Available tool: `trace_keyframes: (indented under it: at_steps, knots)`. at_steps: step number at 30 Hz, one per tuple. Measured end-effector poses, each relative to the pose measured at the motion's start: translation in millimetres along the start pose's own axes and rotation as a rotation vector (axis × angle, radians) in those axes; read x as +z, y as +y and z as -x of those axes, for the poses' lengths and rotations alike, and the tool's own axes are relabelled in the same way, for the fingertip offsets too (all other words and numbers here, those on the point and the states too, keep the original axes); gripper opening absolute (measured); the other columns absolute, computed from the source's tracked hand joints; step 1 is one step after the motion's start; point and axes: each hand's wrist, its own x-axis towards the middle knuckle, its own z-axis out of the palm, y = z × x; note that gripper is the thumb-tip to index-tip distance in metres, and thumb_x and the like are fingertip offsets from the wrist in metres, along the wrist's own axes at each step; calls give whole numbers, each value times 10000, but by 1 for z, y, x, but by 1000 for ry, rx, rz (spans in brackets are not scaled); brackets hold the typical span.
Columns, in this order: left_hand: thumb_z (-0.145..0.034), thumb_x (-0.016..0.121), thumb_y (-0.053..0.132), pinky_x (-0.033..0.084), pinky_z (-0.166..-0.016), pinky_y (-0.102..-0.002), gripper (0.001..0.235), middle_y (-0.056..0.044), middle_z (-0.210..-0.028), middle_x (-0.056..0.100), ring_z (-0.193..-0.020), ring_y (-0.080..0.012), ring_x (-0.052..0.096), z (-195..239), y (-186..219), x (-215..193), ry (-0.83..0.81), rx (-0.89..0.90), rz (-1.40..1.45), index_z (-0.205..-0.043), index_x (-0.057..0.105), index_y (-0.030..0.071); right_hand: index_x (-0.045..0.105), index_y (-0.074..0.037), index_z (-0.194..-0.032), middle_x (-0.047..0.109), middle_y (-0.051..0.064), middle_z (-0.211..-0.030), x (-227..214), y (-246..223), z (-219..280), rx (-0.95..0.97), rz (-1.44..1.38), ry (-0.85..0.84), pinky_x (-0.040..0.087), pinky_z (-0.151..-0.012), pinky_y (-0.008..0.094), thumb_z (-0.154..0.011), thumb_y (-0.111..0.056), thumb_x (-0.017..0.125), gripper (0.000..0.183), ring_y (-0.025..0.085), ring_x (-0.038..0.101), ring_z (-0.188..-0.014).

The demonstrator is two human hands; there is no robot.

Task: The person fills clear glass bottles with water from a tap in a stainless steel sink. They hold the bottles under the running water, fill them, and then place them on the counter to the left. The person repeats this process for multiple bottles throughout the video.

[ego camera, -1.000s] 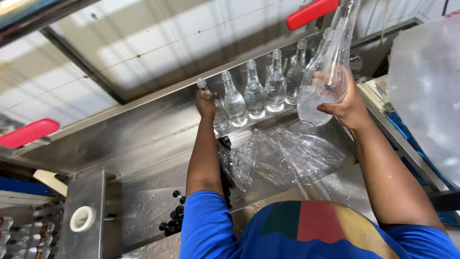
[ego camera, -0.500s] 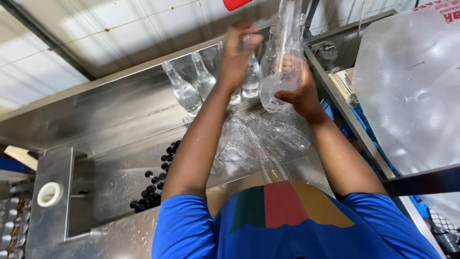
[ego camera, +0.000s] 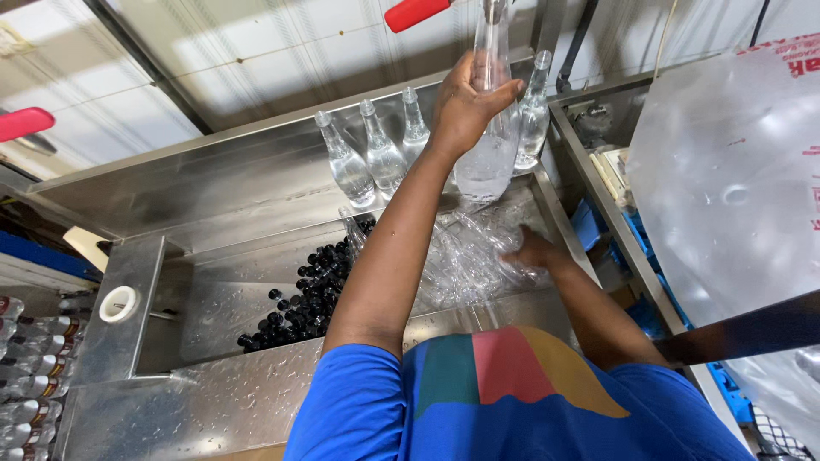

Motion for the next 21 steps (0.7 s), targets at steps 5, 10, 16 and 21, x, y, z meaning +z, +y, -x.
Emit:
trace_keyframes:
  at_steps: [5,10,16,21]
  knots:
    - [-723,845,594,667,-973,-337,1051,-103,-1584,687,-1303,-241,795,-5,-8,3,15,1,17,-1598,534,102,313,-161,-1748,575,182,-1666,-6,25,-11,-42,-5,102,491,-1190,455,-620,-617,979,1387,405,586,-1505]
    - [-806,926,525,591,-942,-540,511,-139,-1036,810,-1112,-395,784,-5,-20,2,-3,139,17,-1094,724,154,340,-189,-1741,607,288,-1418,-67,22,19,-216,-925,467,600,-929,599,-778,-376,1073,1224,404,696,-1170]
    - [-791,917,534,595,-1039,-525,544,-131,-1124,837,-1198,-406,769,-20,-33,8,25,62,-58,-1173,759,181,338,-90,-1679,511,228,-1486,-130,-57,142,-872,-970,582,584,-1112,527,-818,-43,928,1044,329,586,-1335]
    - [-804,915,497,597,-985,-526,480,-117,-1069,829,-1141,-393,784,-18,-30,5,35,84,-61,-1129,753,183,364,-148,-1630,422,139,-1738,-122,-98,163,-1064,-1063,333,522,-1169,579,-670,-200,981,1143,350,455,-1574]
